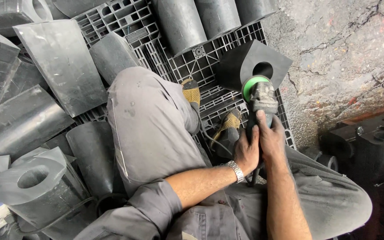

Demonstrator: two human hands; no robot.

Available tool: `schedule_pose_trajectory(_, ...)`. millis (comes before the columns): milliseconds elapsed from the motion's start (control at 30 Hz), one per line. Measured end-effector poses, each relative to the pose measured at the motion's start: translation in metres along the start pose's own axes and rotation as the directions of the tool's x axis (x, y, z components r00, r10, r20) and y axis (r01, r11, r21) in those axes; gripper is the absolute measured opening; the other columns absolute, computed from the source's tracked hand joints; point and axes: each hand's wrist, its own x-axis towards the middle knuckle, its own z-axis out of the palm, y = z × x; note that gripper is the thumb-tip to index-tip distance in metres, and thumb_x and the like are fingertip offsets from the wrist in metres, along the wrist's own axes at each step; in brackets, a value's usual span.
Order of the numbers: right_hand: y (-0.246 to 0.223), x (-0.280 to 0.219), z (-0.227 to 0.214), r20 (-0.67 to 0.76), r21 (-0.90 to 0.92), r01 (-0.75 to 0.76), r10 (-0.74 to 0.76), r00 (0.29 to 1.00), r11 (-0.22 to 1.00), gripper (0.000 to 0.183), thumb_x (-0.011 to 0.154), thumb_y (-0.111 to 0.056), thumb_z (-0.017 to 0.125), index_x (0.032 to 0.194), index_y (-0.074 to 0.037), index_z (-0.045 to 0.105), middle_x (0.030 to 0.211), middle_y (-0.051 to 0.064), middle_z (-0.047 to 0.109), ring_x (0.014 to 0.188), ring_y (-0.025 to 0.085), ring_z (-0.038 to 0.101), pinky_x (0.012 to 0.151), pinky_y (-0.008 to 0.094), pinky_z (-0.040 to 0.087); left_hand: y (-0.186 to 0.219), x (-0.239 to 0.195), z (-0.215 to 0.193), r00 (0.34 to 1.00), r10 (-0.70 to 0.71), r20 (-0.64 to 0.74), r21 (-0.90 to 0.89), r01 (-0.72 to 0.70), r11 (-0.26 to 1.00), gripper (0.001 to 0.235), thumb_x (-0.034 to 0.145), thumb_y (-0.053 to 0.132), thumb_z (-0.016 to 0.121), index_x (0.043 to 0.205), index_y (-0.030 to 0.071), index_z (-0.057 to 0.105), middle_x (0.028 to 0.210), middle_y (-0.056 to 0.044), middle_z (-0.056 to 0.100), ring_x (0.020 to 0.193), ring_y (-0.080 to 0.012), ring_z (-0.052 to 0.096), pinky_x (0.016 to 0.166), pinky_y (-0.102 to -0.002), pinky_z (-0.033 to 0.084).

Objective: Grind the edges of industrial rubber blocks using a handheld angle grinder.

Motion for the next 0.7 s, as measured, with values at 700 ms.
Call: schedule_pose_trajectory(700, -0.063, 0.021, 0.016, 0.038, 0.036, 0.053, -0.054, 0.998, 0.998, 0.076, 0.088, -0.063, 0.065, 0.133, -0.002, 0.062, 0.118, 0.016, 0.072, 0.104, 0.024, 0.07, 0.09, 0.042, 0.059, 0.026, 0.048, -0.004, 0.996, -0.055, -0.069, -0.026, 0.053, 0.998, 0.087, 0.096, 0.076, 0.027, 0.127, -0.001, 0.051, 0.092, -0.019, 0.068, 0.079, -0.0299, 0.071, 0.066, -0.043, 0.061)
